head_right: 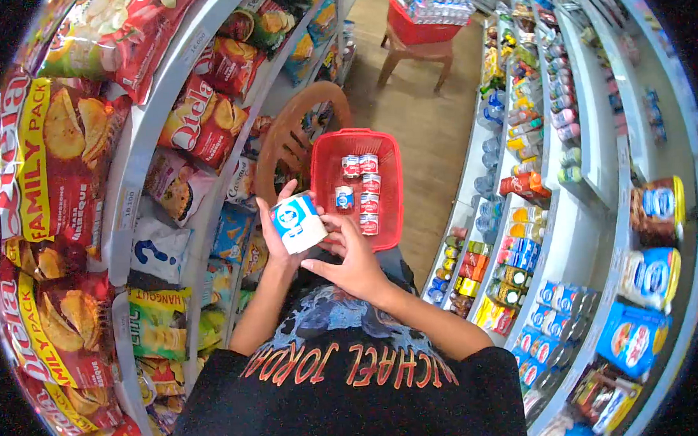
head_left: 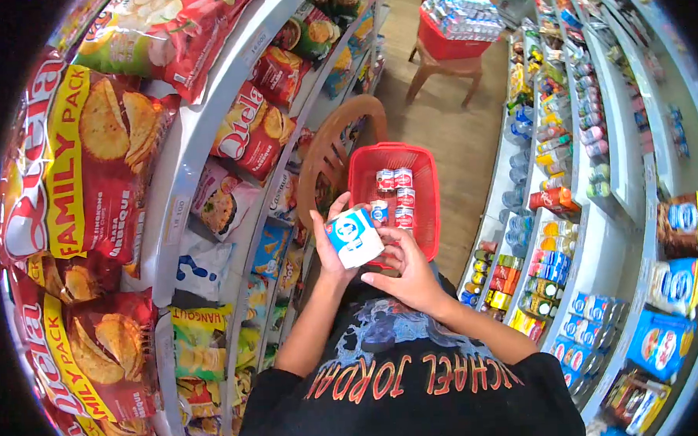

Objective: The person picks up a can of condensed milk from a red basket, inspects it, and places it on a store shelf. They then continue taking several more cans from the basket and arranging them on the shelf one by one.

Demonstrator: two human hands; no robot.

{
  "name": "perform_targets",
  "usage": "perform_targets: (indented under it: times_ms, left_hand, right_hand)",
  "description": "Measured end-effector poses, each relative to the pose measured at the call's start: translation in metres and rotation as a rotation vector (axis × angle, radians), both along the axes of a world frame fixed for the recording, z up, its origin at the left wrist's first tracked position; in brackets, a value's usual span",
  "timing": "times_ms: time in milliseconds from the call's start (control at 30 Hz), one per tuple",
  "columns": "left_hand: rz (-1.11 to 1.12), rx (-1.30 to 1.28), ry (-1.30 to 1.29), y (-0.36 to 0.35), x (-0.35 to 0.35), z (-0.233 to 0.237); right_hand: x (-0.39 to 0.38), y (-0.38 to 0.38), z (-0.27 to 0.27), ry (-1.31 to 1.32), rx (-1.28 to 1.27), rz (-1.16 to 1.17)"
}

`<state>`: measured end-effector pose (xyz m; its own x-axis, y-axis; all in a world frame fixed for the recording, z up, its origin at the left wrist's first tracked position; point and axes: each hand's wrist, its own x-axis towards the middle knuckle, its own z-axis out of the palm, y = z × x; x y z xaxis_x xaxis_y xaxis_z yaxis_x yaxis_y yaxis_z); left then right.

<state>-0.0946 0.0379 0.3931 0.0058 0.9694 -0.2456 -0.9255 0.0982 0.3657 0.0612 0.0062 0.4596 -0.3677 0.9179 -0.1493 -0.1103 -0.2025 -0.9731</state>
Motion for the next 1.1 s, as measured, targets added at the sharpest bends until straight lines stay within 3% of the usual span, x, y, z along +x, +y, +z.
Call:
perform_targets:
  times_ms: [233,400,467,800,1100]
  left_hand:
    - [-0.460,0.092,0.189,0.011,-0.006,0.034]
    - [-0.664,0.105,0.130,0.004,0.021,0.057]
    - [-0.773,0.192,-0.010,-0.001,0.033,0.063]
    - [-1.007,0.125,0.056,-0.044,0.099,0.081]
    - [-1.164,0.218,0.086,-0.146,0.187,0.073]
  right_hand:
    - [-0.014,-0.052,0.009,0.142,-0.011,-0.292]
    - [-0.006,-0.083,0.025,0.194,0.021,-0.516]
    - [-0.001,-0.097,0.025,0.175,0.031,-0.579]
    - [0.033,-0.168,0.036,0.172,0.095,-0.818]
    - [0.061,-0.278,0.010,0.478,0.065,-0.973]
